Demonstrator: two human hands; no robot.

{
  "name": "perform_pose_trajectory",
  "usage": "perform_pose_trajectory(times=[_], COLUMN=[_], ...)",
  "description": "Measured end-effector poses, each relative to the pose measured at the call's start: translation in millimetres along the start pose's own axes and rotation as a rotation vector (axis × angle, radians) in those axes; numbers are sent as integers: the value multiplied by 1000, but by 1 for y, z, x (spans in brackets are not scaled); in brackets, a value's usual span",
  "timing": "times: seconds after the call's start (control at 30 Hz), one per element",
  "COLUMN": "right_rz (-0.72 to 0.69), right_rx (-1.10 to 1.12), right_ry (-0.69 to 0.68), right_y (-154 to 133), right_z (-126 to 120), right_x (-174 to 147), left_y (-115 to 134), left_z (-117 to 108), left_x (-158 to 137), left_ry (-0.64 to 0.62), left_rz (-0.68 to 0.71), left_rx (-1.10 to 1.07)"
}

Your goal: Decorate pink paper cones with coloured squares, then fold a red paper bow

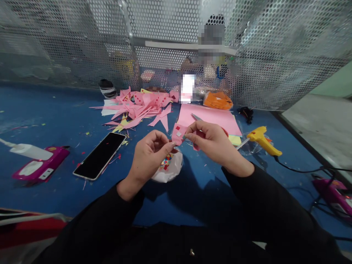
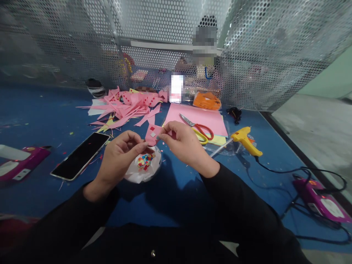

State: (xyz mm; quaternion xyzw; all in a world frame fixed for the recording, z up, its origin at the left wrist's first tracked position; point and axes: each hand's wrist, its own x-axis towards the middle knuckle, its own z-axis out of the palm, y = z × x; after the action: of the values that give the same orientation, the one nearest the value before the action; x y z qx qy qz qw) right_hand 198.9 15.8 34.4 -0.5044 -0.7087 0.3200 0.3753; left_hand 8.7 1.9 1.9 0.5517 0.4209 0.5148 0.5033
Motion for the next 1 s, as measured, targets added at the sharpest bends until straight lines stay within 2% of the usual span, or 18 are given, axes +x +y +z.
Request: perform_pose_trajectory(times=[0.1,0.23,0.5,1.0], right_rz=[-27,-86,-313,-375], right_rx=[-54,-93,-190,-261], right_ry=[28,38,170,243], right_y=[-3,-3,4,6], right_z=[2,6,14,25], right_x=[-1,-3,-7,-9], left_y=[0,-1,-2,0], left_z=[0,-1,-1,0], left_x=[2,3,3,2], left_ry=[-44,-109,-84,-98], left_rz=[-80,-138,-110,-70], left_rx=[-65,-24,-63,-65])
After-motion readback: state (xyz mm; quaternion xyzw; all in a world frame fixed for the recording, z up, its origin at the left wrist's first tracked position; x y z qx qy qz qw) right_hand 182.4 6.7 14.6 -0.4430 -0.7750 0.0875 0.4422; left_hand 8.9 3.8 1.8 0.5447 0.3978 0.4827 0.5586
